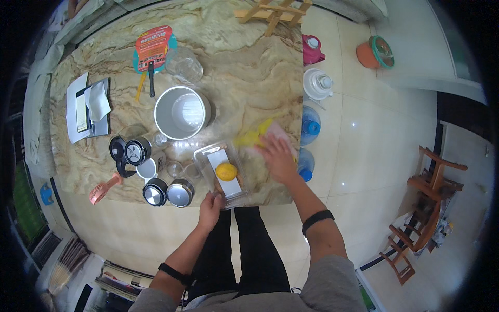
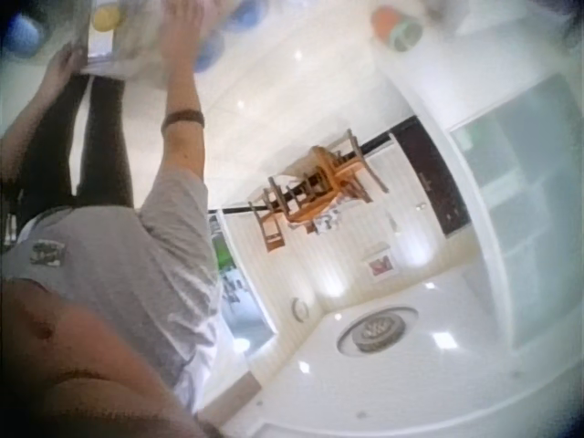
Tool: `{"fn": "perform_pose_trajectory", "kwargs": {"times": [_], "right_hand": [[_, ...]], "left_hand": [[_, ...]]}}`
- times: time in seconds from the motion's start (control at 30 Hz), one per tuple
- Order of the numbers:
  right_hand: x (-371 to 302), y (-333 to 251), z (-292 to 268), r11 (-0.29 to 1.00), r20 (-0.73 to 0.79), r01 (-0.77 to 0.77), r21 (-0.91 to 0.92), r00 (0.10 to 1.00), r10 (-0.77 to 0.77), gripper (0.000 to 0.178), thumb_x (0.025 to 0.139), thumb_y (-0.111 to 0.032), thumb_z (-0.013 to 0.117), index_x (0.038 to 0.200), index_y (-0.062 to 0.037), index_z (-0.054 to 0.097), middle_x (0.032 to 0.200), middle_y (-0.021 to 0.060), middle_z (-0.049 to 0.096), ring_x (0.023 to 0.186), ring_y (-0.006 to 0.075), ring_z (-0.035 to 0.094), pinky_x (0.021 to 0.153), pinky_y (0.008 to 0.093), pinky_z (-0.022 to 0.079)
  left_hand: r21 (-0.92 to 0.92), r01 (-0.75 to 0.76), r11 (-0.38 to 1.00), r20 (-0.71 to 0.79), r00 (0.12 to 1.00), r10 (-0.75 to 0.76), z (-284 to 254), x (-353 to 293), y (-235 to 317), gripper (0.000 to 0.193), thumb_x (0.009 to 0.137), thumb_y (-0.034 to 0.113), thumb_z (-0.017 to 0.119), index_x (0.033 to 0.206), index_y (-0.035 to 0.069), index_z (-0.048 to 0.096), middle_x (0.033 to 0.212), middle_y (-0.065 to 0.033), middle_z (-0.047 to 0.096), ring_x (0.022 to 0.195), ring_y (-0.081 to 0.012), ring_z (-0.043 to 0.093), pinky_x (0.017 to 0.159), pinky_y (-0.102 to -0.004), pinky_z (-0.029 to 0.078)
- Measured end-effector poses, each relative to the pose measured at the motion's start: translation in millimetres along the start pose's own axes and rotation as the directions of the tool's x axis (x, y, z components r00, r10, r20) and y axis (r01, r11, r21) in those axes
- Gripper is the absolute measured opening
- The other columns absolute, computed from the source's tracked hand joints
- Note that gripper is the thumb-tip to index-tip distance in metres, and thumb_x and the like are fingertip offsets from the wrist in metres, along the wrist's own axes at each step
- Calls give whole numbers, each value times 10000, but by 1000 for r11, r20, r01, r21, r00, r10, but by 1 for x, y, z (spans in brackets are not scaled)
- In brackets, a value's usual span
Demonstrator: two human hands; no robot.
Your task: The person clears a marble table by moving a phone, wooden stand, notebook, and papers aside, then wipes the surface with a pink cloth. They continue wiping around a fan and other items, then wipe a glass, a coffee pot, a mug, and several jars with a yellow cloth, placing them back on the table.
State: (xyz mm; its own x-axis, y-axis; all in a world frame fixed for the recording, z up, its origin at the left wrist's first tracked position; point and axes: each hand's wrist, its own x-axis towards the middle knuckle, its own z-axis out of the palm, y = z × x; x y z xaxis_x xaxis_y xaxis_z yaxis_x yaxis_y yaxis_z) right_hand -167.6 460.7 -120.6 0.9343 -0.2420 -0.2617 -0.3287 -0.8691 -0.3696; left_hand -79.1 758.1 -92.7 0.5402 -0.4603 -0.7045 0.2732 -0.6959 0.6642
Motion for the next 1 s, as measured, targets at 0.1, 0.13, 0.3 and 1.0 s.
{"fn": "perform_pose_trajectory", "kwargs": {"times": [0.1,0.13,0.3,1.0], "right_hand": [[5,-12,-9,986,48,161,-38,986,-159,585,838,-47,554,1366,-298,581,1566,4,400,1476,264,299,1199,493,204],[10,-16,-12,980,48,190,-50,981,-188,575,831,-56,557,1336,-326,607,1555,-19,419,1472,245,311,1201,482,208],[83,-17,-19,959,-6,281,-49,960,-281,541,848,-69,525,1277,-373,654,1530,-26,453,1461,234,331,1199,476,214],[150,43,-27,983,-229,22,-183,971,-64,572,881,-146,541,1384,-418,554,1591,43,347,1487,356,250,1168,668,107]], "left_hand": [[-71,42,997,-7,999,-43,1,-10,3,280,1017,231,530,1151,-13,561,870,-159,691,788,-281,676,734,-370,513],[-78,43,996,-7,999,-43,1,-12,4,281,1016,230,532,1150,-15,561,866,-160,690,783,-279,675,729,-368,513],[-123,82,989,-14,996,-84,4,-14,4,273,1024,254,543,1025,-19,552,815,-98,647,754,-145,593,697,-320,486],[-82,74,994,-88,993,-81,14,-12,-18,324,1025,279,525,989,-42,552,787,-199,650,723,-321,633,690,-413,492]]}}
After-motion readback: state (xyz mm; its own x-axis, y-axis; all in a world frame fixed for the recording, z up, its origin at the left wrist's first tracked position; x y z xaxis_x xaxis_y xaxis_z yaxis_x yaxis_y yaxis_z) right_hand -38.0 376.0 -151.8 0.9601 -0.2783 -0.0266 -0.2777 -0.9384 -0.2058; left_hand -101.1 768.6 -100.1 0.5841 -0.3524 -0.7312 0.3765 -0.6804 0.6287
